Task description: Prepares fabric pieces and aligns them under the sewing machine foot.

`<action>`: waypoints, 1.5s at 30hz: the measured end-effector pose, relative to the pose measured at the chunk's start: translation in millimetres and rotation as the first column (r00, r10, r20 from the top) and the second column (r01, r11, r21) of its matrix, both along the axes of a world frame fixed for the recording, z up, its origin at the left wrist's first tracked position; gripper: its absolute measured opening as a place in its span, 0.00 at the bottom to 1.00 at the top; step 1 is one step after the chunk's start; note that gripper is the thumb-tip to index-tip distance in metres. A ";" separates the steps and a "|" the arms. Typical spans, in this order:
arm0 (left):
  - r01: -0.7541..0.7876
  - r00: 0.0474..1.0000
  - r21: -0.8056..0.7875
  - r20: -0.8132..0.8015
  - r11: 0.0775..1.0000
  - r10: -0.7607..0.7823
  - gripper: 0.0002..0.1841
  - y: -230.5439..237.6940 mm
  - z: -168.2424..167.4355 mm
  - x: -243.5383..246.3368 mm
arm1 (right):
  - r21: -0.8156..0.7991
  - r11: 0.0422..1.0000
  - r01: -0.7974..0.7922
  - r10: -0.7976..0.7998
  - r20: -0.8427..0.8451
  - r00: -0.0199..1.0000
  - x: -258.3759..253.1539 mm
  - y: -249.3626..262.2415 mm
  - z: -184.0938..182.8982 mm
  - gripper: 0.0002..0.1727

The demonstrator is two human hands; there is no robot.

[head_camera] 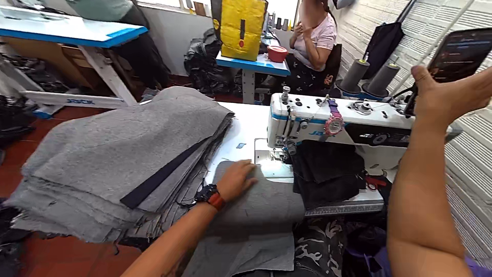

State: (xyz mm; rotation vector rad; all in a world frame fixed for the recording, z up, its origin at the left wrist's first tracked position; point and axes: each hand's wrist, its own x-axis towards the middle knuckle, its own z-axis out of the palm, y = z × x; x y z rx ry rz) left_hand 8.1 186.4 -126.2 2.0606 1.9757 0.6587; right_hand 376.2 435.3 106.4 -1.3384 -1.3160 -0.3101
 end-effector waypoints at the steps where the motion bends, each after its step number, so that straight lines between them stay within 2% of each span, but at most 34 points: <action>1: -0.066 0.997 -0.003 -0.035 0.998 0.066 0.28 8.2 2.1 -9.4 | 0.103 0.990 -0.098 0.094 0.041 0.995 -2.7 -21.9 -8.7 0.71; 3: -0.171 0.984 -0.060 -0.056 0.984 0.168 0.28 18.1 12.2 -17.2 | 0.186 0.912 -0.366 0.325 0.215 0.921 -17.0 -74.5 -46.1 0.52; 5: -0.182 0.983 -0.199 -0.074 0.963 0.170 0.27 23.9 25.2 -20.2 | 0.053 0.810 -0.584 0.503 0.449 0.738 -34.7 -118.1 -110.0 0.34; 7: -0.129 0.988 -0.340 -0.129 0.932 0.089 0.24 29.2 37.3 -18.0 | -0.181 0.775 -0.605 0.578 0.590 0.564 -47.5 -138.6 -171.2 0.32; 8: -0.094 0.988 -0.353 -0.150 0.931 0.043 0.23 28.3 37.6 -15.6 | -0.268 0.774 -0.574 0.604 0.585 0.541 -49.4 -141.1 -194.2 0.33; 9: -0.054 0.987 -0.302 -0.163 0.952 0.004 0.22 23.6 32.4 -13.3 | -0.317 0.775 -0.547 0.619 0.555 0.555 -48.5 -140.4 -211.2 0.31; 11: 0.042 0.988 0.010 -0.152 0.999 -0.040 0.17 8.5 6.4 -8.9 | -0.316 0.791 -0.524 0.607 0.506 0.613 -43.0 -134.9 -227.9 0.23; 12: 0.071 0.990 0.151 -0.135 0.986 -0.051 0.18 1.4 -6.7 -5.9 | -0.290 0.796 -0.532 0.601 0.493 0.629 -40.8 -132.1 -230.2 0.17; 13: 0.093 0.993 0.224 -0.096 0.970 -0.073 0.20 -6.5 -13.6 -1.7 | -0.252 0.796 -0.550 0.595 0.492 0.635 -39.5 -129.1 -230.7 0.12; 14: 0.117 0.992 0.261 -0.066 0.958 -0.103 0.21 -15.0 -17.0 3.4 | -0.217 0.793 -0.570 0.593 0.490 0.639 -38.7 -127.1 -230.1 0.09; 16: 0.166 0.985 0.304 -0.010 0.938 -0.171 0.20 -33.0 -21.5 15.6 | -0.160 0.774 -0.612 0.608 0.461 0.647 -40.1 -127.8 -225.7 0.10; 19: 0.175 0.975 0.376 0.062 0.910 -0.213 0.21 -60.1 -19.4 37.1 | -0.147 0.684 -0.714 0.719 0.304 0.626 -63.1 -149.4 -216.1 0.10; 22: 0.065 0.985 0.448 0.117 0.892 -0.130 0.30 -78.9 -2.1 53.3 | -0.312 0.488 -0.815 0.873 0.166 0.459 -104.0 -204.0 -228.5 0.11; 23: 0.017 0.990 0.460 0.118 0.888 -0.080 0.30 -78.9 3.8 54.8 | -0.386 0.385 -0.839 0.923 0.142 0.358 -115.7 -223.5 -238.6 0.12; 25: -0.020 0.999 0.410 0.050 0.912 -0.001 0.25 -71.1 6.1 49.7 | -0.496 0.122 -0.860 0.992 0.096 0.085 -130.7 -250.0 -257.0 0.12; 27: 0.065 0.996 0.274 -0.078 0.959 -0.045 0.22 -65.6 -7.6 39.3 | -0.589 -0.137 -0.797 0.977 0.051 -0.205 -134.0 -250.9 -256.6 0.10; 28: 0.085 0.990 0.249 -0.127 0.965 -0.055 0.22 -65.3 -16.9 37.3 | -0.639 -0.222 -0.737 0.955 0.009 -0.296 -130.5 -243.4 -244.7 0.10; 29: 0.081 0.986 0.245 -0.159 0.966 -0.042 0.22 -67.0 -22.0 36.7 | -0.664 -0.238 -0.709 0.953 -0.019 -0.302 -122.0 -232.1 -224.2 0.10; 30: 0.059 0.985 0.241 -0.172 0.969 -0.018 0.22 -69.6 -22.5 35.6 | -0.647 -0.146 -0.748 0.981 0.001 -0.193 -108.1 -217.0 -196.9 0.11; 31: 0.025 0.986 0.248 -0.167 0.969 0.018 0.23 -72.5 -21.9 33.7 | -0.571 0.035 -0.820 0.999 0.048 0.009 -90.0 -197.5 -167.6 0.11; 32: -0.016 0.986 0.258 -0.155 0.966 0.058 0.23 -75.5 -22.8 30.7 | -0.424 0.285 -0.860 0.958 0.113 0.262 -70.0 -172.2 -140.3 0.13; 33: -0.056 0.985 0.287 -0.141 0.956 0.101 0.23 -76.5 -26.2 26.8 | -0.234 0.553 -0.800 0.833 0.154 0.531 -50.1 -142.5 -112.7 0.17; 34: -0.094 0.982 0.323 -0.124 0.942 0.141 0.22 -75.6 -30.1 22.9 | -0.057 0.759 -0.649 0.649 0.143 0.747 -29.7 -109.4 -85.3 0.25; 35: -0.129 0.979 0.347 -0.102 0.929 0.174 0.21 -73.8 -32.3 20.3 | 0.050 0.878 -0.476 0.469 0.109 0.876 -9.5 -77.4 -59.0 0.36; 36: -0.152 0.978 0.361 -0.081 0.920 0.193 0.20 -71.3 -33.4 19.1 | 0.106 0.941 -0.322 0.317 0.066 0.946 7.0 -48.5 -38.3 0.48; 38: -0.174 0.974 0.370 -0.074 0.913 0.216 0.20 -65.4 -34.3 20.4 | 0.090 0.985 -0.147 0.147 0.010 0.989 23.1 -5.5 -15.8 0.66; 39: -0.180 0.972 0.374 -0.074 0.910 0.223 0.20 -62.7 -34.7 22.0 | 0.048 0.993 -0.108 0.107 0.020 0.994 22.9 6.6 -11.8 0.68; 41: -0.194 0.968 0.390 -0.075 0.900 0.241 0.20 -60.3 -35.5 25.1 | 0.021 0.998 -0.054 0.053 0.036 0.998 13.5 19.5 -11.2 0.63; 45: -0.208 0.964 0.404 -0.068 0.891 0.256 0.20 -62.9 -39.2 26.6 | 0.082 0.997 0.013 -0.010 -0.031 0.999 0.0 23.1 -18.0 0.55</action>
